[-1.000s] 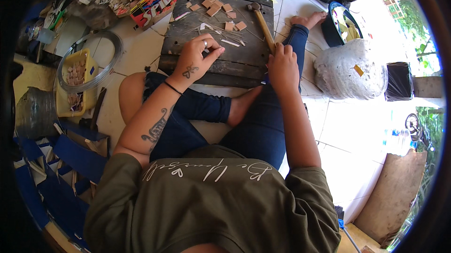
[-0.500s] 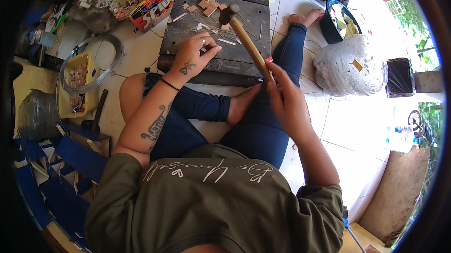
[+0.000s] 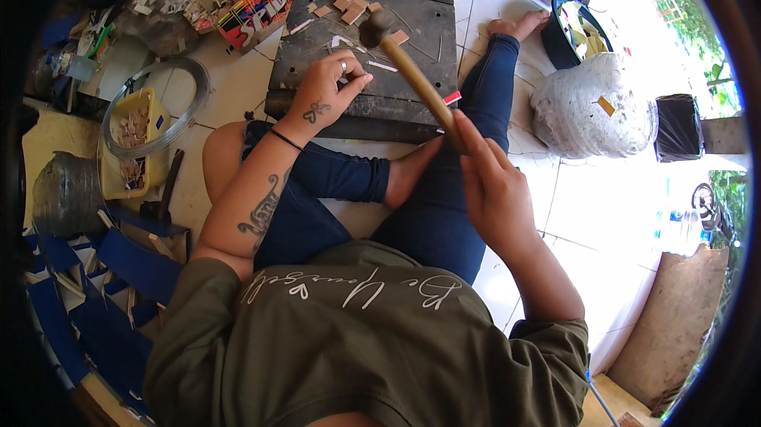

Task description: The person sits on the floor and repeatedly hammers small metal pins into wooden blocks using a hammer. The person picks up pins, places them on the blocks, and strikes them with the hammer.

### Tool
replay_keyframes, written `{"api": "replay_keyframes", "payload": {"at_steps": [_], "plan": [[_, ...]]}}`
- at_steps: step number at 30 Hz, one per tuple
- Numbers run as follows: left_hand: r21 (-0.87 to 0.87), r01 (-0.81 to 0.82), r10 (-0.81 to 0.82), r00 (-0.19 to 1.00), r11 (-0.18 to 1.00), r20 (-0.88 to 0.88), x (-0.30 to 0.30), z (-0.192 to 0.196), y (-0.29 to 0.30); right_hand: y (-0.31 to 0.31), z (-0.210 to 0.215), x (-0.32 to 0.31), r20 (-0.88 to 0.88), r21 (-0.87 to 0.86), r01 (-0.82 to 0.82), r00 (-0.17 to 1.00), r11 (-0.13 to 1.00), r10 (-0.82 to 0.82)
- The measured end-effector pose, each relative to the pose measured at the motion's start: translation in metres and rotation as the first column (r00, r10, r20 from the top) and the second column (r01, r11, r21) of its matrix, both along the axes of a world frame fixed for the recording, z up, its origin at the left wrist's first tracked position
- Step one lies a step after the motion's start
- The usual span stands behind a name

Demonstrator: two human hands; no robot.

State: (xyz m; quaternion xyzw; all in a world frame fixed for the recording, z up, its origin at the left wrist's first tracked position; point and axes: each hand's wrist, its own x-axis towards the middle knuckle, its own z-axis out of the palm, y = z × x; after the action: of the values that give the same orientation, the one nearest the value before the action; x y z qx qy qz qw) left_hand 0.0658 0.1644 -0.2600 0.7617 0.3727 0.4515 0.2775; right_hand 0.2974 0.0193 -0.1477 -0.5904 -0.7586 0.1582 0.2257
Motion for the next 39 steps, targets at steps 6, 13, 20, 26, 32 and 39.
{"api": "replay_keyframes", "payload": {"at_steps": [6,13,20,26,32,39], "plan": [[-0.038,0.012,-0.01,0.999,0.999,0.033,0.001,0.001,0.0,0.003,-0.005,0.003,-0.074,0.022,-0.037,0.997,0.999,0.039],[-0.017,0.005,-0.004,0.999,1.0,0.05,0.0,-0.002,-0.001,0.003,-0.007,0.004,-0.128,-0.063,-0.014,0.992,0.998,0.006],[0.024,-0.073,0.074,0.997,0.997,-0.038,0.0,-0.007,-0.006,0.007,-0.014,0.012,-0.241,-0.151,0.07,0.965,0.986,-0.106],[0.298,-0.071,0.132,0.973,0.952,-0.19,0.002,0.003,-0.012,0.006,-0.029,0.02,-0.407,-0.245,0.128,0.886,0.961,-0.221],[-0.223,0.003,-0.058,0.969,0.975,-0.239,-0.018,0.028,-0.015,0.002,-0.045,0.021,-0.425,-0.3,0.106,0.875,0.948,-0.232],[-0.135,-0.035,0.003,0.974,0.99,-0.228,-0.022,0.018,-0.026,-0.004,-0.049,0.01,-0.235,-0.25,0.085,0.961,0.964,-0.146]]}}
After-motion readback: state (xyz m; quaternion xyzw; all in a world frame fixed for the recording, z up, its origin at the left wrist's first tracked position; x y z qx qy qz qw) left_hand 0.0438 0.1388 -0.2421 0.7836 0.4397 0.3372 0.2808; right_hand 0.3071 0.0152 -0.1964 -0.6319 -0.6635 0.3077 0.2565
